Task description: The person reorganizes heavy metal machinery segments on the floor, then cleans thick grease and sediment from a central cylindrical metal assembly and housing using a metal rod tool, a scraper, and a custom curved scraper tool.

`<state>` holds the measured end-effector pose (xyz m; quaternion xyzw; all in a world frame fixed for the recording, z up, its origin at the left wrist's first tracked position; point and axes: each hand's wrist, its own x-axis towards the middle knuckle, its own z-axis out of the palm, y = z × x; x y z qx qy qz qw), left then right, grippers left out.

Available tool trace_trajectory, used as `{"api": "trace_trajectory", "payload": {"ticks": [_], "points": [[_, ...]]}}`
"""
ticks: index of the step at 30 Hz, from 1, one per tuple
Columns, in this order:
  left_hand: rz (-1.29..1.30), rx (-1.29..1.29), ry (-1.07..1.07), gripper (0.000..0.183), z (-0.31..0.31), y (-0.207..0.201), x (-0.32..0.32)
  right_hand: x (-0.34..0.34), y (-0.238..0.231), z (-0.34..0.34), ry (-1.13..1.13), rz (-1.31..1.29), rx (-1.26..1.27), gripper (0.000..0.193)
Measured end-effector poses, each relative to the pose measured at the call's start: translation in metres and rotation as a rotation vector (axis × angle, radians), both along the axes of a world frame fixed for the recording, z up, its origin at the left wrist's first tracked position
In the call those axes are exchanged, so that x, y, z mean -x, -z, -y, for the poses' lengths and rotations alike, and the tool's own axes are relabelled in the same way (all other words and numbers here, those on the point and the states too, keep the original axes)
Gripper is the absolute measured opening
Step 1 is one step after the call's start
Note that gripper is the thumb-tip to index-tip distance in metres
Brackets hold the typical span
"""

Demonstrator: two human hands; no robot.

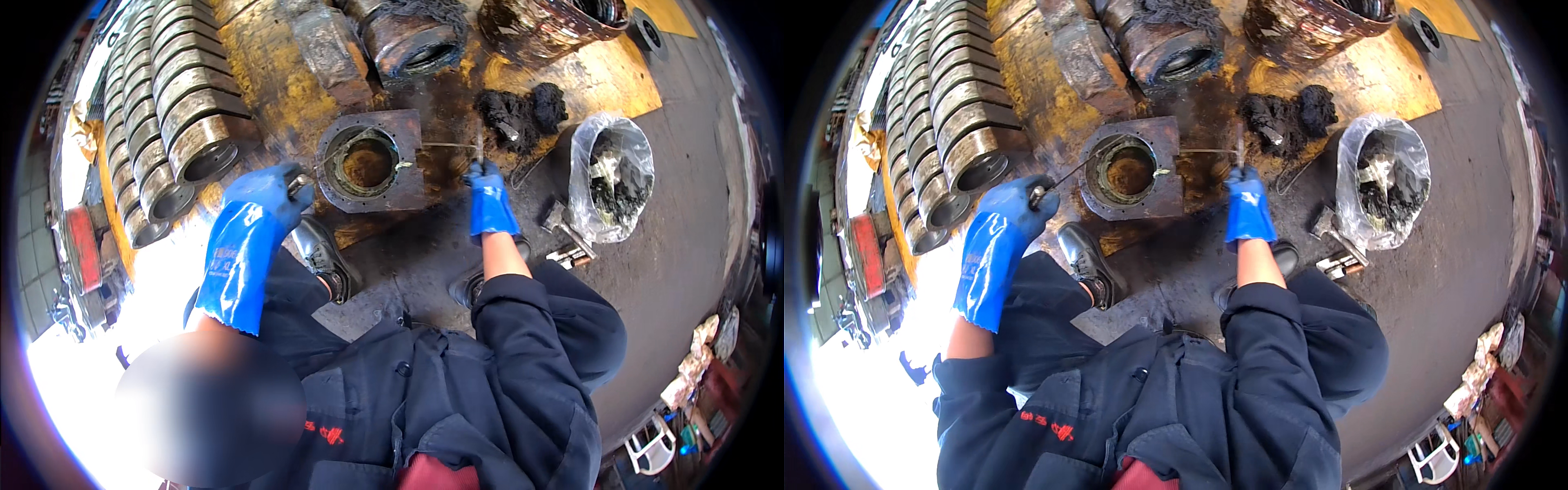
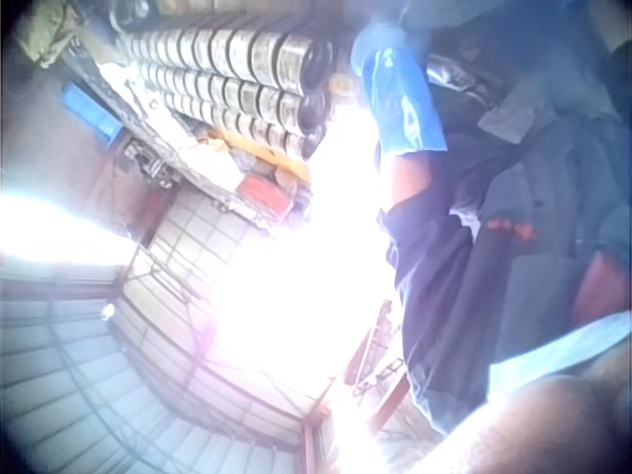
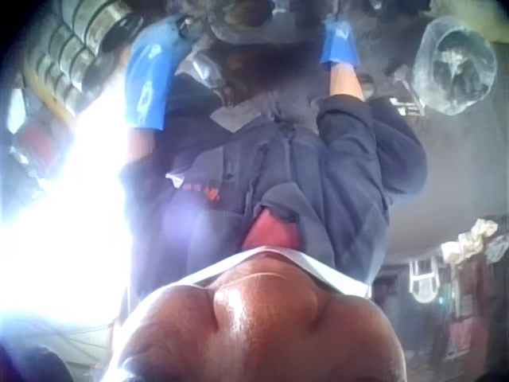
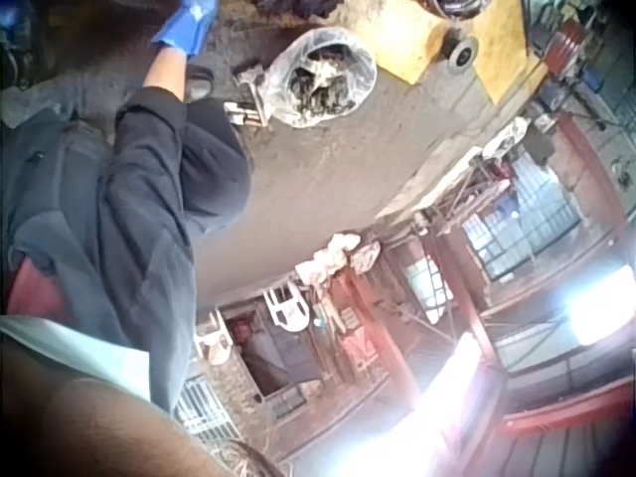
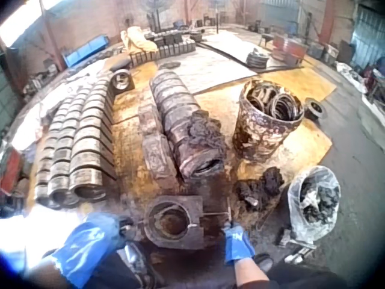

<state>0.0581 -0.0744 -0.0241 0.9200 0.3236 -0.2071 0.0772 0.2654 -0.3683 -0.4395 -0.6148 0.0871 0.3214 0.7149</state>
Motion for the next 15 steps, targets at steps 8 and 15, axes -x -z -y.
{"api": "trace_trajectory", "payload": {"ticks": [8,15], "points": [[0.122,0.247,-0.148,0.04,0.0,-0.006,-0.002,0.004,-0.038,0.086,-0.179,0.468,0.949,0.039],[0.57,0.784,-0.452,0.062,0.017,-0.01,0.011,0.035,-0.211,-0.051,-0.231,0.749,0.546,0.084]]}}
